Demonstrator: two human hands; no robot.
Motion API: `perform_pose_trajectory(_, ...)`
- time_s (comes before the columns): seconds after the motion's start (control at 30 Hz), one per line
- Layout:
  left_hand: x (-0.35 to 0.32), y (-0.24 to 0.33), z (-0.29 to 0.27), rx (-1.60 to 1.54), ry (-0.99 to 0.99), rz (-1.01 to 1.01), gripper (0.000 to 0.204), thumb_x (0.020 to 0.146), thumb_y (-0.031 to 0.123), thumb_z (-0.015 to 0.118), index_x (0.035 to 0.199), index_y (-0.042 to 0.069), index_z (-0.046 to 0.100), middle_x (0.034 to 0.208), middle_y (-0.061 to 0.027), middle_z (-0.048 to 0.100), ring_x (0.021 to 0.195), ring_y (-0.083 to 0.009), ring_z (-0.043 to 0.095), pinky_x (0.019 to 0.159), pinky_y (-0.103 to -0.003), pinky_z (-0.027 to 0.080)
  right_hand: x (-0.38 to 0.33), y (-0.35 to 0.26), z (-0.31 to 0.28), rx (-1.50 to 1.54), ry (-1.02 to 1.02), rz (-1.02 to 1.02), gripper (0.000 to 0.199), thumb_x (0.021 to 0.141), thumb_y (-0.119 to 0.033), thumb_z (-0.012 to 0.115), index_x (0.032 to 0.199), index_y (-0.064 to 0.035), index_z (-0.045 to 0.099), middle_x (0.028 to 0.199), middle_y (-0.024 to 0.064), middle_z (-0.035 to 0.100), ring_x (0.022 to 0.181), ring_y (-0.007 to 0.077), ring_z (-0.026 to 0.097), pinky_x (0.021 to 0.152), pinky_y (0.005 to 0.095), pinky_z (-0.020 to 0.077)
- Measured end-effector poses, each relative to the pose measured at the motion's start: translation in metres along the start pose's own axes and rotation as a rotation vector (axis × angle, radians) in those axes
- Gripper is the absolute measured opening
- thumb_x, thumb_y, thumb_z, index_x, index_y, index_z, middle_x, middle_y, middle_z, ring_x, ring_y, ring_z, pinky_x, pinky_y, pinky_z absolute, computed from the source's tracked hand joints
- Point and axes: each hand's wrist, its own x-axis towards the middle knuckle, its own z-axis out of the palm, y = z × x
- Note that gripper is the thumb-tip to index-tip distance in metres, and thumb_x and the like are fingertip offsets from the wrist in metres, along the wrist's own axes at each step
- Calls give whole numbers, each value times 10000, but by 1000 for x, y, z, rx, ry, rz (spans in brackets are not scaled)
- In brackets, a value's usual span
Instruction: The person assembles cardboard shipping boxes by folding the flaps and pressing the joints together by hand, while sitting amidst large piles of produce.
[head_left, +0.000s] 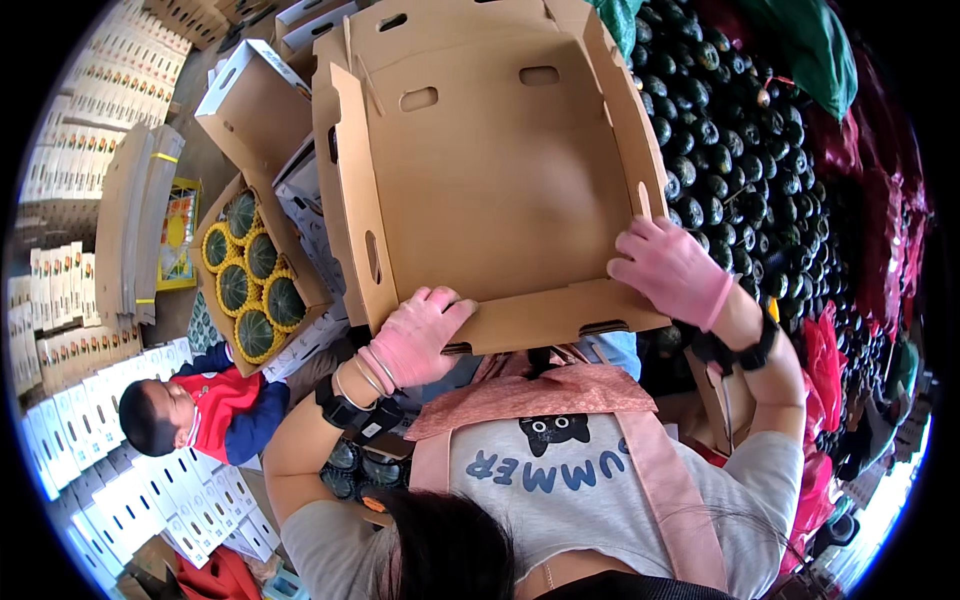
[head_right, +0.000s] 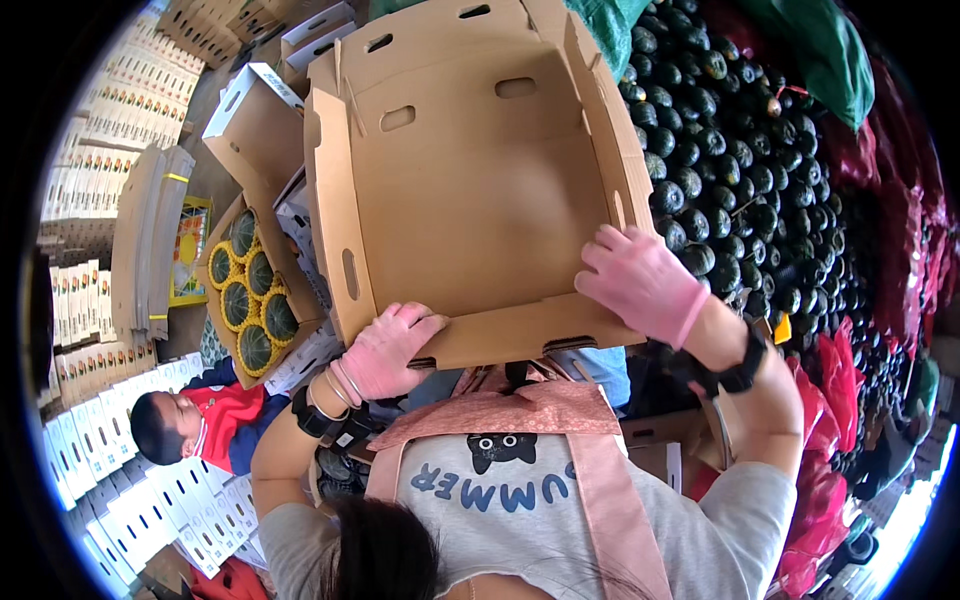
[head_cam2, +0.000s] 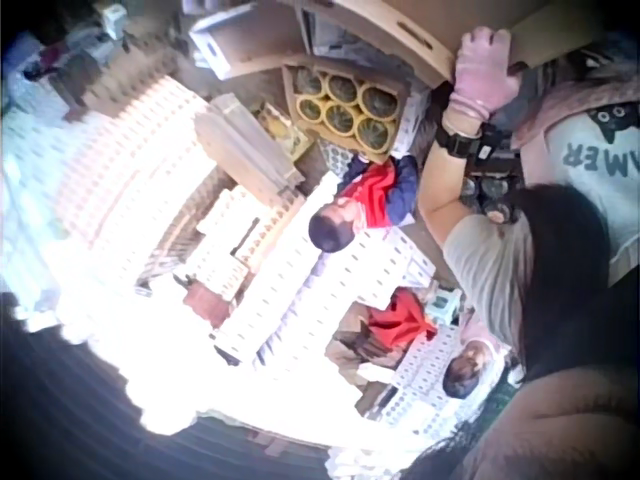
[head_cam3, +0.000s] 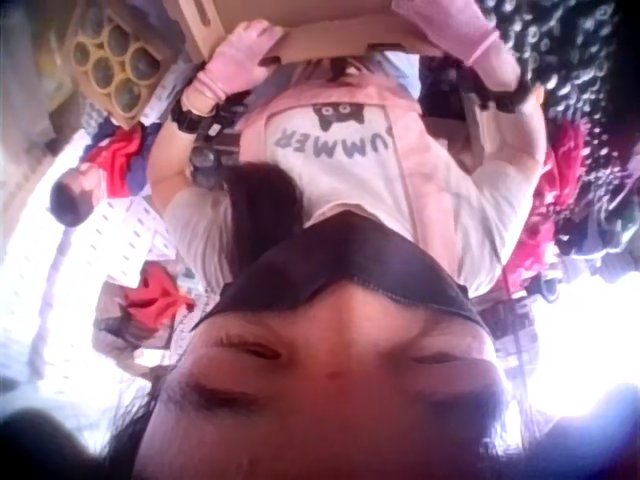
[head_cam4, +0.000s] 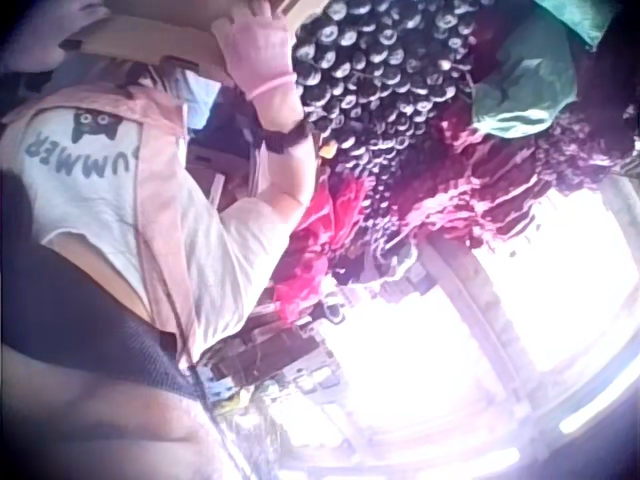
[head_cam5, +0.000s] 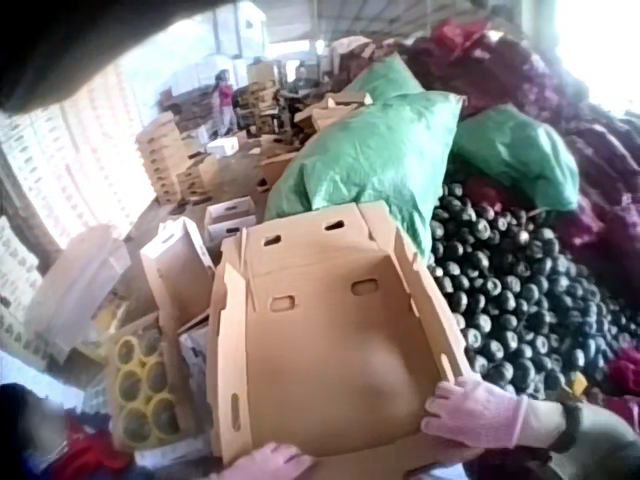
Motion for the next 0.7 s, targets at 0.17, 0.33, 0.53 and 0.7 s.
perform_pose_trajectory(0.17,2,-1,1,37,-29,11,637,720,217,743,1300,71,525,1164,-151,529,1073,-360,531,913,-442,494,59,11,7,-163,-781,-152,100,749,-182,696,842,-209,719,920,-28,676,994,202,611,791,356,490)
perform_pose_trajectory(0.33,-1,1,-2,-24,-36,-47,616,701,183,751,1265,69,532,1171,-154,531,1109,-372,512,954,-438,465,55,19,28,-186,-652,-324,114,782,-126,665,833,-126,767,856,52,742,880,276,717,706,386,572)
perform_pose_trajectory(0.53,0,-1,3,-30,-52,-59,606,719,204,740,1273,78,529,1188,-153,524,1113,-369,513,954,-440,471,51,22,25,-161,-582,-339,85,760,-117,677,761,-76,751,816,67,738,849,276,721,661,374,572)
perform_pose_trajectory(0.7,2,-3,-3,-14,-93,-37,588,743,248,720,1271,64,538,1189,-167,528,1098,-376,517,957,-438,465,73,67,-82,-477,212,745,172,829,-133,637,987,-75,600,862,112,591,775,229,623,516,358,539)
